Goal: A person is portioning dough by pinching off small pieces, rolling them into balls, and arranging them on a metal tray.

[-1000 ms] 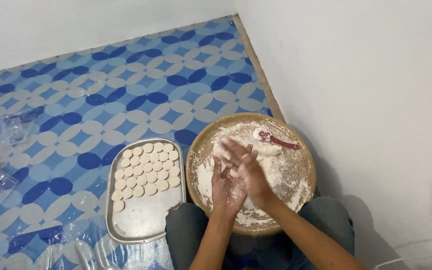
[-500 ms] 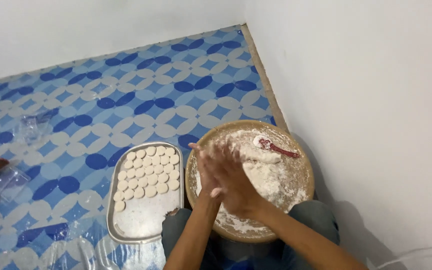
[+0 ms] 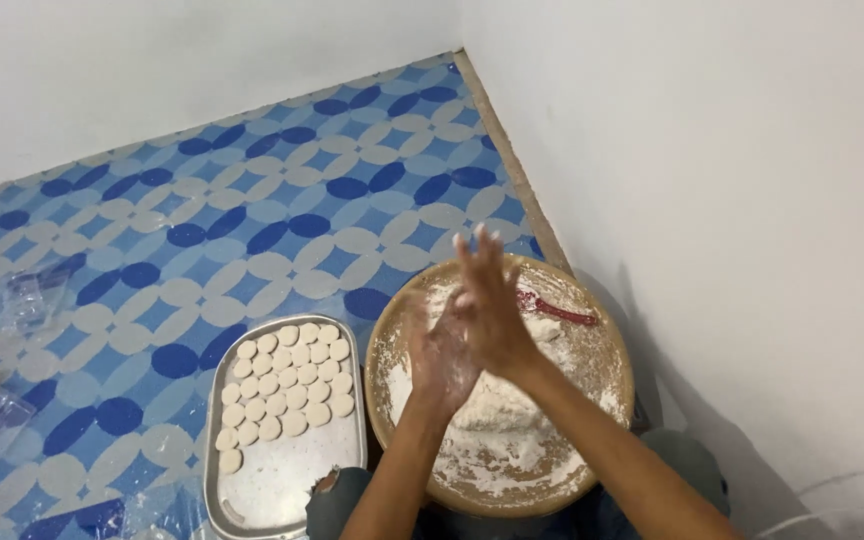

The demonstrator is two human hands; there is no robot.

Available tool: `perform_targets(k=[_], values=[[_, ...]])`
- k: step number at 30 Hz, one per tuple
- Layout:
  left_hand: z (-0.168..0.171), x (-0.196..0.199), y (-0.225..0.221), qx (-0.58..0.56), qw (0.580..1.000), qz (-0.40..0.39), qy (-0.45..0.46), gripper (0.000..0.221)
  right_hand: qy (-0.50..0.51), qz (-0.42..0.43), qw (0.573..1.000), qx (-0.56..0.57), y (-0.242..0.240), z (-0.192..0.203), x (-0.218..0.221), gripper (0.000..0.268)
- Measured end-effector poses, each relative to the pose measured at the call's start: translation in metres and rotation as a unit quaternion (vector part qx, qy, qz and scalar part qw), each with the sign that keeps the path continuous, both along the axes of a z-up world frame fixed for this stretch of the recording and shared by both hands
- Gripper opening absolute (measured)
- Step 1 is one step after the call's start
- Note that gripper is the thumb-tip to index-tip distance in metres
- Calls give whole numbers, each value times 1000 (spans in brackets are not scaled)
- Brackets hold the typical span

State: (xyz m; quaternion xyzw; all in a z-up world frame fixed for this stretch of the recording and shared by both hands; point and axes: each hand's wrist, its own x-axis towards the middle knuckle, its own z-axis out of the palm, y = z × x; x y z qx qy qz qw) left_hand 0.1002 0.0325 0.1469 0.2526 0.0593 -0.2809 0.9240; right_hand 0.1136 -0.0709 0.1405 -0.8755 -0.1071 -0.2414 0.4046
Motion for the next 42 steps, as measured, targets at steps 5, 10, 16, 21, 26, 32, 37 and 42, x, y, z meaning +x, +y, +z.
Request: perform_targets(k=[5, 10, 16, 21, 26, 32, 37, 42], values=[[6, 3, 13, 62, 986, 26, -150, 75, 35, -63, 995, 62, -12, 20, 20, 90], [29, 2, 32, 195, 966, 91, -140, 76, 129, 80, 938, 310, -19, 29, 0, 61], [24, 3, 36, 209, 966, 102, -111, 54, 221, 98, 902, 357, -18, 31, -21, 59], [14, 3, 30, 256, 949, 122, -140, 43, 155, 165, 868, 442, -24, -6, -9, 45], [2, 6, 34, 267, 950, 121, -104, 48, 171, 219, 912, 303, -14, 29, -31, 55], [12, 4, 37, 272, 948, 120, -110, 56, 175, 210, 940, 207, -14, 45, -37, 62], [15, 4, 36, 281, 943, 120, -128, 65, 185, 155, 949, 203, -21, 35, -34, 54], [12, 7, 36, 274, 945, 126, -128, 59, 164, 147, 945, 244, -29, 20, -25, 45]])
